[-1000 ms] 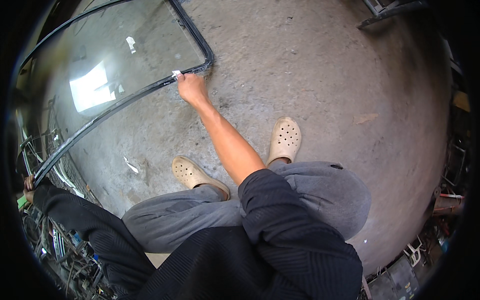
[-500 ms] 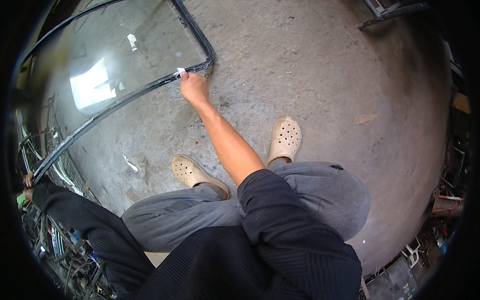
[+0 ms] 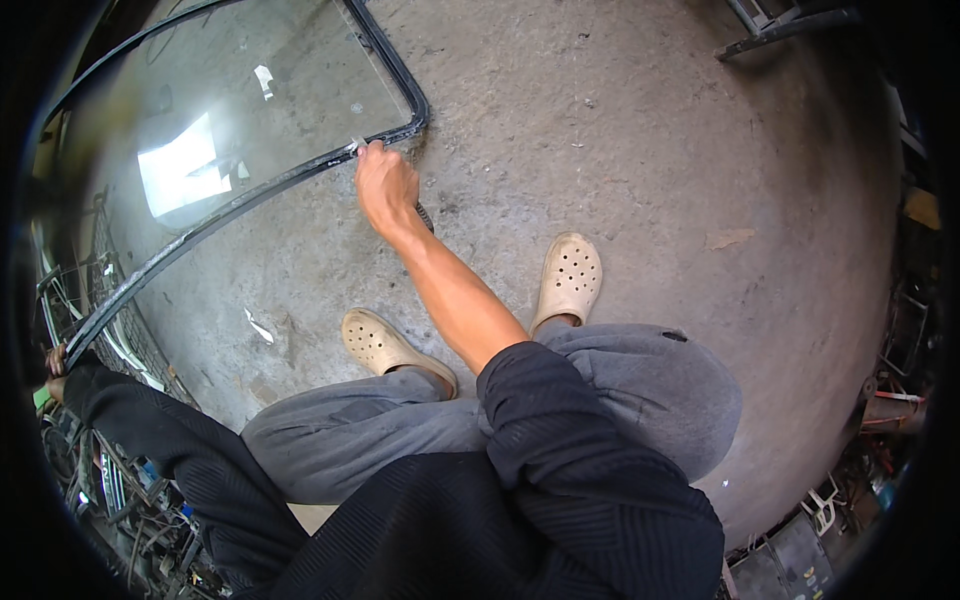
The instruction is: The person scrapes old sealant from the perimeter of a car windshield using a metal scraper. They work along the edges of the glass, removing residue and debris from the frame.
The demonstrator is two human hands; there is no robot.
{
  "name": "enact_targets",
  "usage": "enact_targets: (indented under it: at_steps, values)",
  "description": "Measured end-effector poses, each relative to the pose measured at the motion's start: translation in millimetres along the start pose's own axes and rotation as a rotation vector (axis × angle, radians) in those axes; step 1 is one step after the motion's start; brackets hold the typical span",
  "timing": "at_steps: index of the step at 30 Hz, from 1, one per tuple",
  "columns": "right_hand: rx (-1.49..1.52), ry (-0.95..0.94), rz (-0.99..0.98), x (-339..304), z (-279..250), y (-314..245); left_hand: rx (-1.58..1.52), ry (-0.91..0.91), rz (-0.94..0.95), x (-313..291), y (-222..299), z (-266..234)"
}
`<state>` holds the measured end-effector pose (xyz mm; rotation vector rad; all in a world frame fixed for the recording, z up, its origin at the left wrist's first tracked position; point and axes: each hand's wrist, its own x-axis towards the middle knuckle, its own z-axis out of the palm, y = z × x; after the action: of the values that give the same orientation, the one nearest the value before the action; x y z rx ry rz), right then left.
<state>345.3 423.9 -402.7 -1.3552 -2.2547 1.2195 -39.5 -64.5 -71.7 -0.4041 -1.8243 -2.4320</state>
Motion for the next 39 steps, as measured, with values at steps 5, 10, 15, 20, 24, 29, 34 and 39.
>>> enact_targets:
  at_steps: [5, 10, 15, 20, 24, 29, 34, 39]
  values:
    - [-0.035, 0.106, -0.125, -3.0, 7.1, 6.8, 0.002, 0.031, -0.007, 4.7, -4.3, -4.6]
    - [0.118, 0.011, -0.001, -4.7, 3.7, -5.6, 0.098, 0.075, 0.074, -0.8, 5.4, -6.2]
    - [0.169, -0.03, 0.155, 7.5, 1.2, 6.9, 0.35, 0.091, 0.227, -19.6, -23.7, 12.9]
    - [0.201, -0.12, 0.15, 10.1, 2.5, 1.9, 0.632, 0.153, 0.386, -50.1, -25.2, 57.0]
    - [0.157, -0.148, 0.143, 14.5, 1.7, 6.3, 0.677, 0.229, 0.381, -60.9, -43.5, 83.6]
    - [0.233, -0.185, 0.154, 11.4, 12.0, -5.7, -0.099, -0.093, 0.009, 26.1, 19.5, -51.2]
    - [0.191, -0.141, 0.139, 17.6, 6.7, 6.9, 0.05, 0.179, 0.048, -4.7, -17.5, 14.1]
    - [0.24, -0.256, 0.153, 10.3, 2.8, -15.5, -0.192, -0.094, -0.105, 23.5, 32.4, -40.3]
